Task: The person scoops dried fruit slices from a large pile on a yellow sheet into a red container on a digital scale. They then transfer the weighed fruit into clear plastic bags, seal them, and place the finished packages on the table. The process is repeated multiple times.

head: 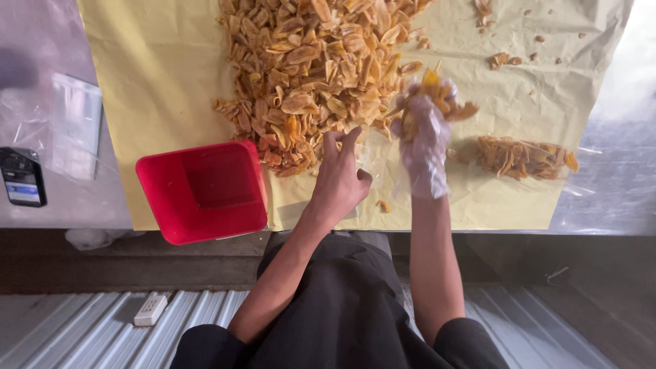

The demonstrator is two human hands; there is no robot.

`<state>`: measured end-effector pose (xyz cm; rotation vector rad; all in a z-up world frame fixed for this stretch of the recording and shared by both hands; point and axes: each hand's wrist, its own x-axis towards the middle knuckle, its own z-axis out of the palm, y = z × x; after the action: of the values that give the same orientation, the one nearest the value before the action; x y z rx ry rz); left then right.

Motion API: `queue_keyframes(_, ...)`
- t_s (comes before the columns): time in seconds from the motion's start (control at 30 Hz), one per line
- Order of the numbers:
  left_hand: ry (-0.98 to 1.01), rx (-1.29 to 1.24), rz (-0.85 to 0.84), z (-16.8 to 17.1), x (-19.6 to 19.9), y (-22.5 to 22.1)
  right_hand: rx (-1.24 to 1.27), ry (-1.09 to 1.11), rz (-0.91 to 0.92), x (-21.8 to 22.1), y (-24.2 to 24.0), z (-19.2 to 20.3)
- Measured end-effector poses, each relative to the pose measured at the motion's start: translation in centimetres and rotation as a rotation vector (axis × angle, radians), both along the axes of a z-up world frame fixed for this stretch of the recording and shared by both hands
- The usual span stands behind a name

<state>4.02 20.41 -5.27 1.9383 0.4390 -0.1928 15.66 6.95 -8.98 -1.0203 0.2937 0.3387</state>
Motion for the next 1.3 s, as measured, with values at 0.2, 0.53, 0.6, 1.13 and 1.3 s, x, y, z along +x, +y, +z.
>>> queue_keyframes(0.2, -0.087, -0.051, -0.034, -0.3, 0.4, -0.9, -0.072, -0.178, 0.114, -6.9, 0.1, 1.0)
queue_keyframes(0.53, -0.341, 0.152, -0.123, -1.0, -0.1, -1.2, -0.588, -0.415, 0.343, -8.2, -2.7, 2.3)
queue_keyframes(0.6, -0.231, 0.075, -0.086, -1.4, 0.0, -1.3, -0.749, -0.62, 0.38, -7.4, -2.8, 3.1)
queue_keyframes(1.13, -0.093, 0.112, 0.036, -1.8, -1.3, -1.4, -1.052, -0.863, 0.703, -6.2, -0.2, 10.0)
queue_keyframes(1.3, 0.022, 0.08, 0.057, -0.5, -2.1, 0.2, -1.063, -0.748, 0.58, -5.2, -3.1, 7.9)
